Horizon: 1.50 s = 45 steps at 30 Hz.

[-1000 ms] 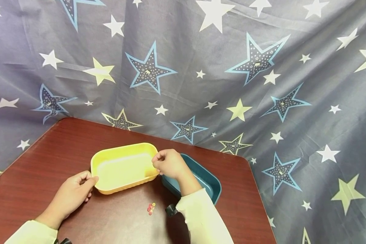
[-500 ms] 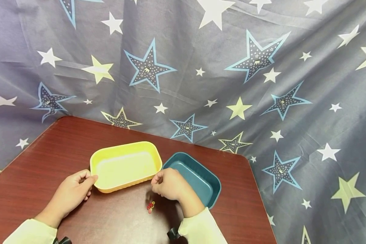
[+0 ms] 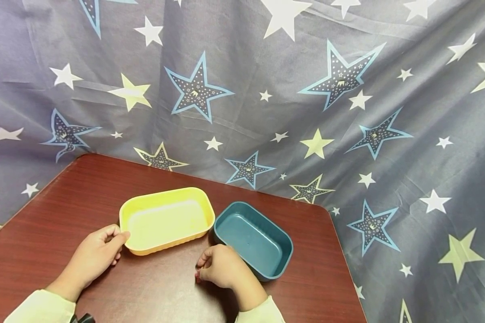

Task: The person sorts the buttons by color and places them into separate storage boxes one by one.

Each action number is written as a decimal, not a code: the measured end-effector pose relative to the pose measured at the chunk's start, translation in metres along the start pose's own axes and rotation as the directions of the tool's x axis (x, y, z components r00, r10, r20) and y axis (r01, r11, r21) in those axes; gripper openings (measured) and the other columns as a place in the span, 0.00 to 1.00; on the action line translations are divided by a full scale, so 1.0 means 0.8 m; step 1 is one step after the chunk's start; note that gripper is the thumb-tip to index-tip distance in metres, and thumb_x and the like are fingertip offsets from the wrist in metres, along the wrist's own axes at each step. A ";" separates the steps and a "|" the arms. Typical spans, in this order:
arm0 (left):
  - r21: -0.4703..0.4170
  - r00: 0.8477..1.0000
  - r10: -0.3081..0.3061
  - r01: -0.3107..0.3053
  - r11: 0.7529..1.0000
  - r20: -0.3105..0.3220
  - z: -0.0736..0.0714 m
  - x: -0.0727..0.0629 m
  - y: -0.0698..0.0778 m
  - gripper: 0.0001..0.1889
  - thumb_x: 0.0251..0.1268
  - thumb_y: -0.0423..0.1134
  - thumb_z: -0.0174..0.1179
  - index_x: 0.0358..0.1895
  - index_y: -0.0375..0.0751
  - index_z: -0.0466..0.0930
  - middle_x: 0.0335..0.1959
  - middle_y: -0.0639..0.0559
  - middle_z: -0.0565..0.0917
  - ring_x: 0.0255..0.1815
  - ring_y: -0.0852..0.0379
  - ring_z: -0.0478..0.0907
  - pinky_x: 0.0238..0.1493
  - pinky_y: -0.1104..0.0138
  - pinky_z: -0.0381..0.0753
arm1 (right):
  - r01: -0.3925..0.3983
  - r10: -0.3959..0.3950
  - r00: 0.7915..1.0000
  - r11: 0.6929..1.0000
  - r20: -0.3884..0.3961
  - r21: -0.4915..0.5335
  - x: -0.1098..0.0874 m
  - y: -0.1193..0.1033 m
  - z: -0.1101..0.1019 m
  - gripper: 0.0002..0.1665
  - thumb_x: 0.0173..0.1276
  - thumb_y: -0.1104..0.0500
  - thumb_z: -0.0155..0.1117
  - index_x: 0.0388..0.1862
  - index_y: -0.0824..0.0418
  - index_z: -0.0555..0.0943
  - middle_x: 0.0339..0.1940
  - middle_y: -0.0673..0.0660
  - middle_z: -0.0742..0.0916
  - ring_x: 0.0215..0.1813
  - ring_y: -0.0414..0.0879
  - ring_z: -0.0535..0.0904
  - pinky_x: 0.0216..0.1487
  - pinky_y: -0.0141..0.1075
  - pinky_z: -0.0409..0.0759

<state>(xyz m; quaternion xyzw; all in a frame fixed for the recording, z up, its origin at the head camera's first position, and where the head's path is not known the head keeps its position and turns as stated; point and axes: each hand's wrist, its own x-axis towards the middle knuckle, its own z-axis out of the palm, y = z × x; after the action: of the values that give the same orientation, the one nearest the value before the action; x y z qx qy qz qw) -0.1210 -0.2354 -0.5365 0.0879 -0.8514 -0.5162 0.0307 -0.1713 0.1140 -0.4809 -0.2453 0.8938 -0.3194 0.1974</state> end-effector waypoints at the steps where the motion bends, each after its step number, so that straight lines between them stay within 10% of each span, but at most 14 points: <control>1: -0.001 1.000 -0.002 0.002 1.000 0.000 0.000 0.000 0.000 0.25 0.88 0.61 0.58 0.37 0.45 0.75 0.21 0.52 0.82 0.21 0.55 0.80 0.24 0.64 0.77 | 0.002 -0.002 1.000 1.000 -0.004 0.000 -0.001 0.002 0.003 0.06 0.63 0.64 0.84 0.37 0.56 0.92 0.25 0.42 0.89 0.28 0.30 0.81 0.33 0.27 0.78; 45: -0.001 1.000 -0.004 0.004 1.000 -0.006 0.003 0.003 -0.004 0.24 0.88 0.60 0.59 0.37 0.45 0.76 0.22 0.53 0.82 0.21 0.56 0.80 0.24 0.64 0.78 | 0.025 -0.026 0.996 1.000 -0.081 -0.015 -0.003 0.023 0.015 0.07 0.61 0.65 0.75 0.29 0.53 0.92 0.21 0.34 0.86 0.26 0.27 0.74 0.32 0.25 0.74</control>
<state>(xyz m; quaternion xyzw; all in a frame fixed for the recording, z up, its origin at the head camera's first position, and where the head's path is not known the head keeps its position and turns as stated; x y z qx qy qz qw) -0.1234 -0.2347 -0.5405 0.0912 -0.8509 -0.5163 0.0322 -0.1691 0.1219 -0.5015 -0.2451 0.9001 -0.3251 0.1552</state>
